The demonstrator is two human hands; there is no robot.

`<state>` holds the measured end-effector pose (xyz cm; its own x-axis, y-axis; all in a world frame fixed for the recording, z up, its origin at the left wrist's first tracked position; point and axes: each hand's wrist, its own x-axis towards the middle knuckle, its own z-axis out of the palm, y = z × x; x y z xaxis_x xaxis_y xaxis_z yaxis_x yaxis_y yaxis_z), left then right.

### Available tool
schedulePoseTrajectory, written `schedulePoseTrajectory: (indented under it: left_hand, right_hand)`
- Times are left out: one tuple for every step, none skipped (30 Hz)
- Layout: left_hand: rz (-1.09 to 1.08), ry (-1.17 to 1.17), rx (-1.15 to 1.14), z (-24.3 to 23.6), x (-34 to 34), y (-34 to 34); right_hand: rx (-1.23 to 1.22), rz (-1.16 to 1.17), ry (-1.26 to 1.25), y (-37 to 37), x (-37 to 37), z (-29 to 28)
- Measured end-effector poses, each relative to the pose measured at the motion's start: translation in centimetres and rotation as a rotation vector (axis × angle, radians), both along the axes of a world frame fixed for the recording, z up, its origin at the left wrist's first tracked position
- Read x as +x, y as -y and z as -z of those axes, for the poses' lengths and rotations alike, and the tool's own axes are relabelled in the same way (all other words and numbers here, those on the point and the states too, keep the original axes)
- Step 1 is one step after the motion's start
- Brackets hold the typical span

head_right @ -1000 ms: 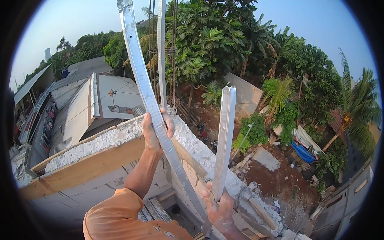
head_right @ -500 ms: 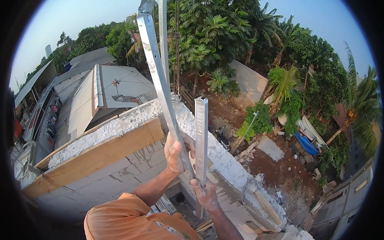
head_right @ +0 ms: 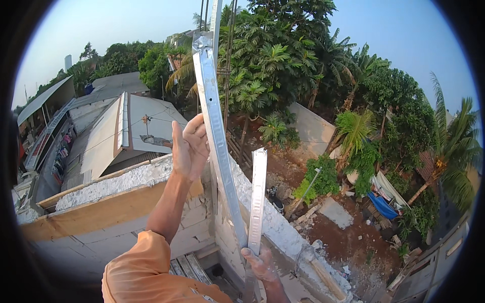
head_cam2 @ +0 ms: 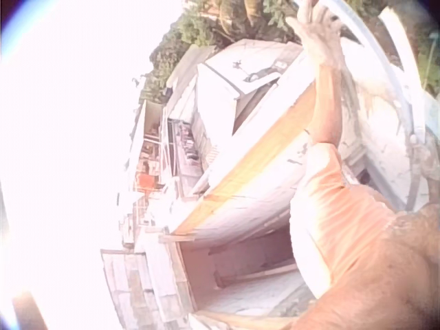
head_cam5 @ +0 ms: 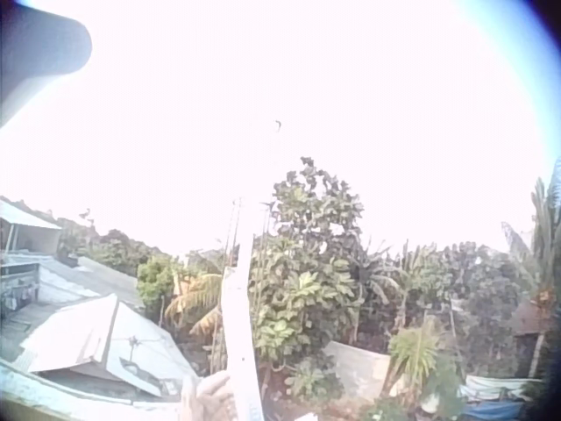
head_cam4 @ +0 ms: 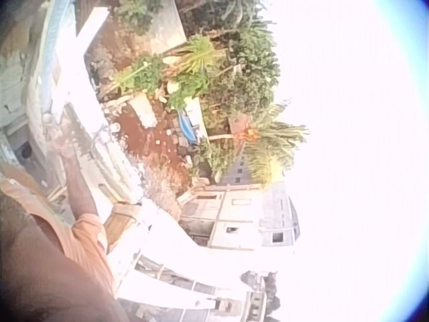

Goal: The person positions metal framing studs on top of a concrete structure and uses a hammer to secure a wooden support board against the concrete surface.

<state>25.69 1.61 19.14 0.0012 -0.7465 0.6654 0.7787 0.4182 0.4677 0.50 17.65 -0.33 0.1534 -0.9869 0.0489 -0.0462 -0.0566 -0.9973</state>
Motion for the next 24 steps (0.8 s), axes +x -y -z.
schedulePoseTrajectory:
  left_hand:
    - [0.076, -0.01, -0.062, -1.7, 1.1, 1.7]
    - [0.117, -0.019, -0.075, -4.0, 1.6, 2.6]
    - [0.148, -0.023, -0.086, -6.0, 2.4, 3.2]
    - [0.134, -0.02, -0.088, -7.7, 3.4, 3.9]
    - [0.236, 0.056, -0.129, -9.0, 4.0, 4.6]
    - [0.343, 0.133, -0.172, -9.9, 4.1, 5.2]
    - [0.344, 0.131, -0.175, -10.3, 4.1, 5.6]
    - [0.435, 0.14, -0.23, -10.5, 4.2, 6.1]
    - [0.529, 0.152, -0.287, -10.7, 4.1, 6.3]
    - [0.628, 0.107, -0.337, -10.7, 3.9, 6.1]
    - [0.632, 0.109, -0.339, -10.6, 3.7, 6.1]
    - [0.73, -0.005, -0.367, -10.2, 3.5, 6.2]
    - [0.827, -0.121, -0.394, -9.9, 3.4, 6.2]
    - [0.813, -0.16, -0.381, -9.7, 3.7, 6.0]
    - [0.813, -0.173, -0.413, -9.5, 3.6, 5.7]
    - [0.807, -0.176, -0.426, -9.4, 3.5, 5.4]
    - [0.802, -0.18, -0.438, -9.3, 3.4, 5.3]
    - [0.804, -0.184, -0.439, -9.2, 3.4, 5.4]
    - [0.767, -0.196, -0.402, -9.2, 3.7, 5.4]
    - [0.729, -0.208, -0.365, -9.1, 3.9, 5.5]
    - [0.679, -0.221, -0.342, -9.2, 4.0, 5.7]
    - [0.626, -0.244, -0.301, -8.9, 4.4, 6.2]
    - [0.572, -0.266, -0.26, -8.4, 5.0, 6.6]
    - [0.574, -0.266, -0.261, -8.2, 5.2, 6.8]
  right_hand:
    - [0.003, 0.009, -0.011, 0.2, -0.7, 0.6]
    - [0.009, -0.021, 0.022, 0.3, -1.3, 1.0]
    - [0.012, -0.043, 0.041, 0.3, -1.3, 1.0]
    - [0.014, -0.075, 0.062, 0.4, -1.0, 1.0]
    - [0.076, -0.114, 0.092, 0.0, -0.9, 0.5]
    - [0.137, -0.147, 0.122, -0.1, -1.0, 0.2]
    - [0.135, -0.146, 0.119, -0.2, -1.2, 0.3]
    - [0.173, -0.19, 0.117, -0.4, -1.6, 0.8]
    - [0.21, -0.232, 0.117, -0.5, -1.8, 1.3]
    - [0.206, -0.228, 0.119, -0.5, -2.0, 2.5]
    - [0.181, -0.243, 0.161, -0.3, -2.1, 3.9]
    - [0.173, -0.251, 0.184, -0.2, -2.1, 4.0]
    - [0.162, -0.26, 0.207, -0.2, -1.9, 4.1]
    - [0.201, -0.351, 0.245, -0.1, -2.1, 4.0]
    - [0.221, -0.392, 0.262, -0.2, -2.2, 3.8]
    - [0.242, -0.433, 0.278, -0.3, -2.2, 3.7]
    - [0.28, -0.411, 0.298, -0.4, -2.3, 3.8]
    - [0.317, -0.39, 0.315, -0.6, -2.3, 3.7]
    - [0.319, -0.395, 0.314, -0.8, -1.6, 2.3]
    - [0.267, -0.373, 0.356, -1.1, -0.8, 0.6]
    - [0.213, -0.347, 0.397, -1.2, -0.3, -0.4]
    - [0.214, -0.348, 0.395, -1.2, -0.4, -0.3]
    - [0.181, -0.32, 0.336, -1.2, -0.5, 0.2]
    - [0.144, -0.288, 0.279, -1.2, -0.7, 0.6]
